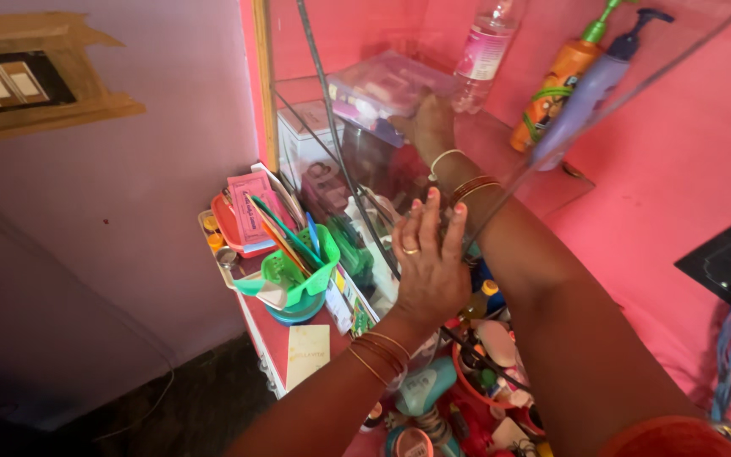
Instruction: The person sorts various cosmetics and grooming products on a table, placing items into a plastic container and a makeup bag, then puts the container on a glass shelf.
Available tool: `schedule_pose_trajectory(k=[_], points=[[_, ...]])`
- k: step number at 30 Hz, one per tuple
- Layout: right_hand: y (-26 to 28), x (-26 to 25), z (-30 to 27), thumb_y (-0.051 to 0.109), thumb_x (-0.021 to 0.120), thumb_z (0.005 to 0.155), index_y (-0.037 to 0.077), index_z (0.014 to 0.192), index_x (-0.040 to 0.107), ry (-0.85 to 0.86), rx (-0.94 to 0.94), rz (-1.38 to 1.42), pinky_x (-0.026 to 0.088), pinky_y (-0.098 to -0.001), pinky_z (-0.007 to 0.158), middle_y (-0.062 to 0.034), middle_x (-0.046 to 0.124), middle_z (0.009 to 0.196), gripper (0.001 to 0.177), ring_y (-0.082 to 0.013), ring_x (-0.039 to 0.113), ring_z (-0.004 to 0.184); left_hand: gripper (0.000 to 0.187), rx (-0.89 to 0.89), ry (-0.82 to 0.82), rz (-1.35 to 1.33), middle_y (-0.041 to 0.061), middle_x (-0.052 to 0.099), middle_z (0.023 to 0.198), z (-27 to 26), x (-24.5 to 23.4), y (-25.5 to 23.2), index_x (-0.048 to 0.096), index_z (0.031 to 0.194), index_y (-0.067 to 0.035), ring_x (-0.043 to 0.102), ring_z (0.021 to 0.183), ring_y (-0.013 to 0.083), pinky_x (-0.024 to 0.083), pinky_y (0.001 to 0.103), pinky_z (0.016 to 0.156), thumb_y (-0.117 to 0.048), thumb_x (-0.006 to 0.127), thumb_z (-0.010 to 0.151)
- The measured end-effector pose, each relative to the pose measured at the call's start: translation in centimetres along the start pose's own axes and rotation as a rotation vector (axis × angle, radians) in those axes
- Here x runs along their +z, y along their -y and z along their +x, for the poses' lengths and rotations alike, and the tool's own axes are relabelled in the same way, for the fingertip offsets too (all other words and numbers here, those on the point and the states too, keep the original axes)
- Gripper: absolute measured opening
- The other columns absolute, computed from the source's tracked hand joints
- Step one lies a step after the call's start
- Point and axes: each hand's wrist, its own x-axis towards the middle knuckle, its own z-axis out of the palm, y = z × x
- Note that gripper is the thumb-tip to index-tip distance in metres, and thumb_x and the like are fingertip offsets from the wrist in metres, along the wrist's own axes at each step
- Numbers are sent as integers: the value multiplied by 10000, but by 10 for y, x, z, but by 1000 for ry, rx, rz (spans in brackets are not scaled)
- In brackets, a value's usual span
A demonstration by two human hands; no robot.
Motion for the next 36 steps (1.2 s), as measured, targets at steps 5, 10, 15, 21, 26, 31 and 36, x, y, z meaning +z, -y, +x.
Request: schedule_pose_trajectory(k=[5, 10, 15, 21, 26, 31, 36], points=[[29, -4, -3, 386, 835, 820, 99, 1403, 523, 189, -141, -118, 509, -518, 956, -222, 656, 1203, 720, -415, 642, 1110, 722, 1, 1, -10, 307, 289, 1642, -1, 2, 1, 345, 1588, -49, 352, 1472, 494, 271, 648, 1204, -133, 585, 913], [20, -12, 9, 342, 686, 903, 306, 1321, 636, 324, -828, -642, 245, -687, 1133, -85, 361, 1559, 422, -454, 351, 1422, 692, 4, -4, -5, 300, 283, 1656, -4, 3, 0, 348, 1593, -65, 336, 1505, 493, 270, 652, 1222, -127, 584, 946], [-11, 28, 35, 196, 605, 942, 283, 1361, 632, 461, -693, -581, 192, -696, 1180, -38, 220, 1710, 429, -416, 272, 1504, 687, -3, 18, -33, 306, 273, 1652, -4, 3, 1, 354, 1588, -66, 319, 1500, 510, 258, 665, 1228, -128, 582, 944], [-26, 59, 60, 54, 574, 909, 282, 1260, 728, 348, -724, -456, 224, -658, 1193, -51, 294, 1678, 446, -399, 269, 1535, 683, -11, 67, -63, 321, 260, 1666, -5, -4, 0, 355, 1594, -60, 309, 1517, 523, 246, 663, 1248, -149, 584, 957], [-14, 45, 64, 48, 620, 791, 205, 1215, 744, 397, -780, -466, 268, -510, 1252, -128, 345, 1663, 469, -329, 297, 1546, 687, 3, 43, -91, 327, 247, 1650, -3, -4, 1, 331, 1588, -55, 290, 1507, 529, 230, 673, 1230, -240, 601, 984], [-2, 48, 55, 149, 648, 953, 138, 1379, 528, 322, -510, -179, 284, -460, 1186, -225, 371, 1597, 442, -391, 304, 1481, 632, -11, 39, -15, 305, 269, 1681, -6, 0, -1, 348, 1606, -83, 301, 1544, 498, 245, 654, 1266, -240, 578, 1039], [-35, 57, 83, 54, 453, 1062, 198, 1538, 457, 245, -530, -675, 167, -466, 1295, -114, 485, 1546, 498, -311, 513, 1342, 640, -3, -2, -60, 314, 282, 1652, -8, 2, -1, 341, 1592, -79, 312, 1504, 495, 254, 658, 1231, -265, 587, 1031]])
